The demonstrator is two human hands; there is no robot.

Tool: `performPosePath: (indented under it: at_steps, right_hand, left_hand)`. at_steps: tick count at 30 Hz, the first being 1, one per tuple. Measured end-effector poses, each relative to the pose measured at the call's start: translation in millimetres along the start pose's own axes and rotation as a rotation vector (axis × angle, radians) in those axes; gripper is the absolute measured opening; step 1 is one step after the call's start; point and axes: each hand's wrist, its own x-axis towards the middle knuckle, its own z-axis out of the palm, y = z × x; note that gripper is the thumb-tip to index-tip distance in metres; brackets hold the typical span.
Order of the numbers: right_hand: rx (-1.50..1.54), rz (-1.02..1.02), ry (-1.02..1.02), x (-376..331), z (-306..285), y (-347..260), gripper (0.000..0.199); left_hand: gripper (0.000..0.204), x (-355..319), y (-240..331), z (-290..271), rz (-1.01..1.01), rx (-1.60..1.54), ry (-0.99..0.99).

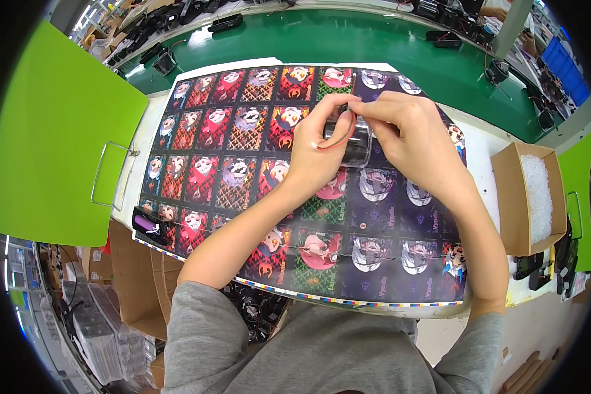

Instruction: The person assembles small electronic components by hand, inserting wires and connectors into plastic housings.

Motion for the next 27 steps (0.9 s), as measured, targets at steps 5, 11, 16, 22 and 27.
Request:
performPosePath:
  at_steps: [5, 11, 16, 22, 27]
  right_hand:
    - [-0.025, 0.041, 0.044, -2, 9, -4, 0.017]
    - [-0.134, 0.014, 0.035, -5, 9, -7, 0.019]
    - [-0.103, -0.014, 0.049, -5, 11, -2, 0.019]
    - [-0.098, 0.011, 0.081, -4, 16, -6, 0.021]
    - [-0.027, 0.005, 0.159, -5, 22, 0, 0.022]
  left_hand:
    - [0.018, -2, 6, -5, -0.051, -0.02, -0.036]
    - [0.021, -2, 1, -3, -0.092, -0.109, -0.039]
    - [0.023, -1, 6, -3, 0.002, -0.036, -0.018]
    - [0.024, -2, 9, -5, -0.052, -0.111, 0.029]
    - [0.026, 0, 11, -6, -0.036, -0.122, 0.066]
